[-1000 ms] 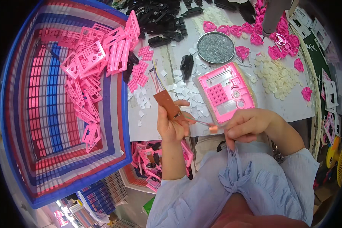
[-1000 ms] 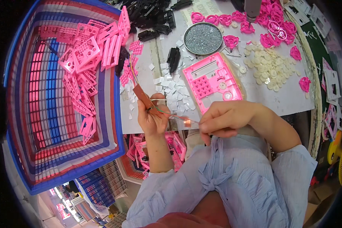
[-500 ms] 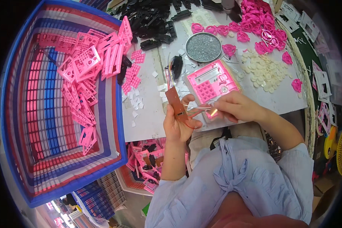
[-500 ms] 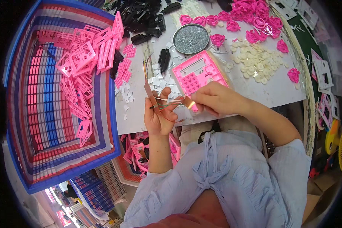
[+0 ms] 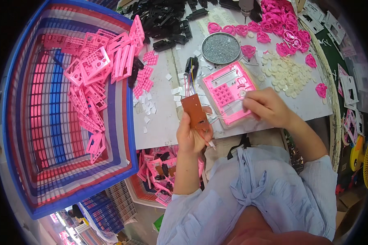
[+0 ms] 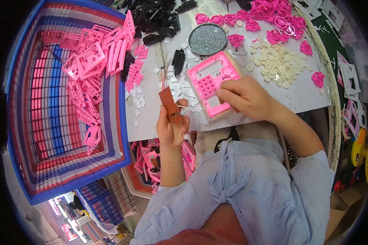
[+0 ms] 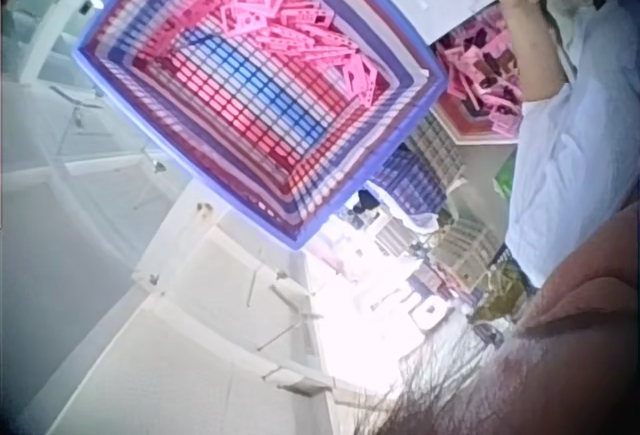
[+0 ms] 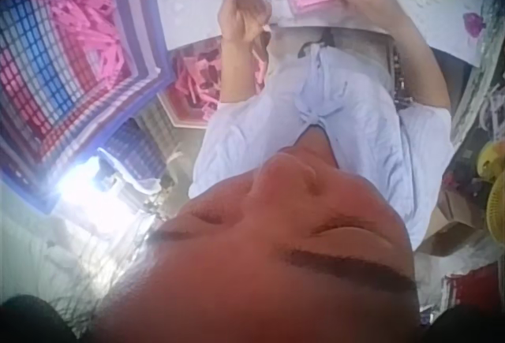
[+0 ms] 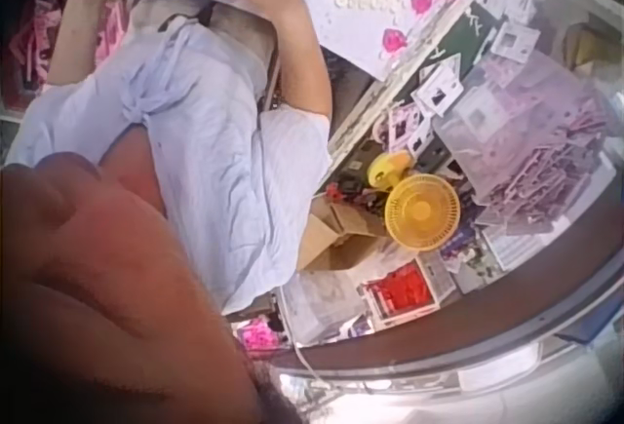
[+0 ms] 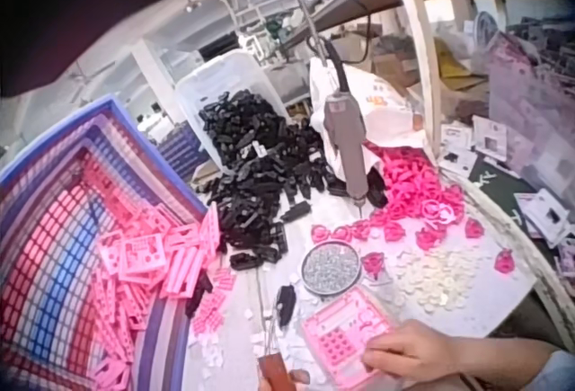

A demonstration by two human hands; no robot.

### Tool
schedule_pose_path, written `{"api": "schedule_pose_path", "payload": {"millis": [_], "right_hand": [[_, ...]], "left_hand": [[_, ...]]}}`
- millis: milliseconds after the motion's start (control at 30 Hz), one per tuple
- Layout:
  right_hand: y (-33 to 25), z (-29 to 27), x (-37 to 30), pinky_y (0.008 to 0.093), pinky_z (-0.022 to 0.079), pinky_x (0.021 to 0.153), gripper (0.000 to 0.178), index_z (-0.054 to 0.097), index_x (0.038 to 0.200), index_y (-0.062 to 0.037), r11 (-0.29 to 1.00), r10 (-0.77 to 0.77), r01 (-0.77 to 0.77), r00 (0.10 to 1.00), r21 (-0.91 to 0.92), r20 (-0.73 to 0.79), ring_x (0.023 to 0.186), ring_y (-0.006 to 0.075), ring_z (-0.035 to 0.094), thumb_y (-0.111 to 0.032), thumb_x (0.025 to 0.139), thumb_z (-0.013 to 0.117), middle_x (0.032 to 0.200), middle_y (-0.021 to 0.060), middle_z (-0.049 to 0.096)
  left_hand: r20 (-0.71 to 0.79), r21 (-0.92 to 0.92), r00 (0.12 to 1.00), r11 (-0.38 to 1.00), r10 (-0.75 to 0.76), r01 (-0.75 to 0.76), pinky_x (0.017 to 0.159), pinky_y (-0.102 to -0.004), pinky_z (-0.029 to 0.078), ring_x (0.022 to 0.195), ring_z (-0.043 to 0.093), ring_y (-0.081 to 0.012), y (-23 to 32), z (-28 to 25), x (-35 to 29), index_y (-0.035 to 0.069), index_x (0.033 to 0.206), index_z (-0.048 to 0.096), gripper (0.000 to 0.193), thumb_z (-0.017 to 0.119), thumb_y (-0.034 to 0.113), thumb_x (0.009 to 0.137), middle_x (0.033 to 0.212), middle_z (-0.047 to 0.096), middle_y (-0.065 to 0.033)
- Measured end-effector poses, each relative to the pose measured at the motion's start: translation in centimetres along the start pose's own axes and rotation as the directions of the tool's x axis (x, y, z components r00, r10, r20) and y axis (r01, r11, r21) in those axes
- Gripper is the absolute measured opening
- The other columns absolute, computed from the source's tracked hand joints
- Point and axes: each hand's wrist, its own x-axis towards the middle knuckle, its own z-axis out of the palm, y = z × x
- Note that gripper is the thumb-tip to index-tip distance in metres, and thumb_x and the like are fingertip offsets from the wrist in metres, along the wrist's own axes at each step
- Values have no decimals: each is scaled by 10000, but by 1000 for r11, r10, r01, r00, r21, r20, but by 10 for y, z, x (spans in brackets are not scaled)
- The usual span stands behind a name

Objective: Assemble a toy calculator by gluing the circuit board and components into a plastic frame.

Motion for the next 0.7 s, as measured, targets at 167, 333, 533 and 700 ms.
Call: {"api": "schedule_pose_path", "payload": {"millis": [167, 333, 533, 700], "right_hand": [[-24, -36, -54, 312, 456, 525, 236, 709, 921, -32, 989, 118, -75, 910, -124, 397, 518, 166, 600, -238, 981, 612, 575, 74, 590], [-30, -30, -76, 408, 518, 709, 355, 663, 1220, -58, 903, 92, 7, 973, -429, 211, 747, 365, 640, -205, 898, 679, 911, 169, 694], [-32, -16, -48, 442, 476, 908, 453, 671, 1203, -75, 673, -554, 336, 819, -659, -149, 1040, 353, 582, -162, 766, 760, 1218, 144, 631], [-39, 14, -29, 442, 481, 872, 480, 687, 1130, -77, 561, -729, 470, 670, -681, -139, 1017, 336, 577, -51, 662, 794, 1179, 114, 635]], "left_hand": [[-93, 286, 987, 953, 133, -101, 474, -267, 506, 664, 635, -184, 11, 3, 8, 71, 1389, 444, 426, 341, 365, 1099, 1120, 629, -181], [-141, 135, 988, 990, 70, -50, 377, -242, 465, 759, 643, -279, 7, -3, 13, 41, 1394, 398, 474, 321, 401, 1096, 1141, 591, -207], [-73, 26, 997, 1000, 9, -8, 353, -205, 423, 842, 534, -215, -7, 2, 16, 45, 1288, 492, 459, 341, 431, 1089, 1156, 543, -143], [-20, -14, 999, 999, 33, -33, 377, -206, 443, 867, 594, -240, -9, -1, 14, 80, 1370, 452, 458, 302, 417, 1097, 1198, 556, -156]]}}
